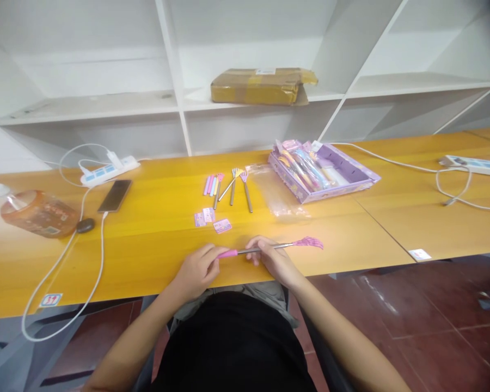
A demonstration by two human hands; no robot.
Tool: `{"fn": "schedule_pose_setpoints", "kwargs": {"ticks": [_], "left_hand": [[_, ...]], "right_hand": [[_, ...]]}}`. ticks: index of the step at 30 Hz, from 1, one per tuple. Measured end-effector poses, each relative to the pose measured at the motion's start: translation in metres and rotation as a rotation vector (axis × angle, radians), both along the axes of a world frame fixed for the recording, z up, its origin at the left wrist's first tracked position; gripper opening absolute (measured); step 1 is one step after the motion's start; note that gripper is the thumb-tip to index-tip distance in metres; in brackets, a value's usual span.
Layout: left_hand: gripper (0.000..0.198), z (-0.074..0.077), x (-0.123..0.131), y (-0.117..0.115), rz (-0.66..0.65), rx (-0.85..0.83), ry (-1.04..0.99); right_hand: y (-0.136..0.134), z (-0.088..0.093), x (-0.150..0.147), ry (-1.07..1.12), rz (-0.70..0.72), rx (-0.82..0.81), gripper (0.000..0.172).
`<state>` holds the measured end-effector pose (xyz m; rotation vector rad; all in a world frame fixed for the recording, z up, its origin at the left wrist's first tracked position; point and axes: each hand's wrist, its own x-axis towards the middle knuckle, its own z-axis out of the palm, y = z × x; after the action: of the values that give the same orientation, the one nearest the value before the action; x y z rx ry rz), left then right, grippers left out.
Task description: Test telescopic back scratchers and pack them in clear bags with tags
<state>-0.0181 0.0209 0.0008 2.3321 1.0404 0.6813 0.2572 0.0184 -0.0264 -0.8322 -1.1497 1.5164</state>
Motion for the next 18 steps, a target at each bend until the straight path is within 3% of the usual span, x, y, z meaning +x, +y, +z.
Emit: {"fn": "schedule_pose_setpoints", "kwargs": {"ticks": [9, 18], "left_hand": [[0.052, -0.0049, 0.0017, 0.0041, -0.036, 0.009, 0.137], [0.061, -0.0004, 0.0026, 0.0046, -0.028, -0.035, 0.188]], "right_hand": [[-0.0017, 0.0049, 0.0012, 0.002, 0.016, -0.001, 0.04], [-0.0013, 0.0045, 0.0028, -0.023, 0.012, 0.001, 0.042]]}}
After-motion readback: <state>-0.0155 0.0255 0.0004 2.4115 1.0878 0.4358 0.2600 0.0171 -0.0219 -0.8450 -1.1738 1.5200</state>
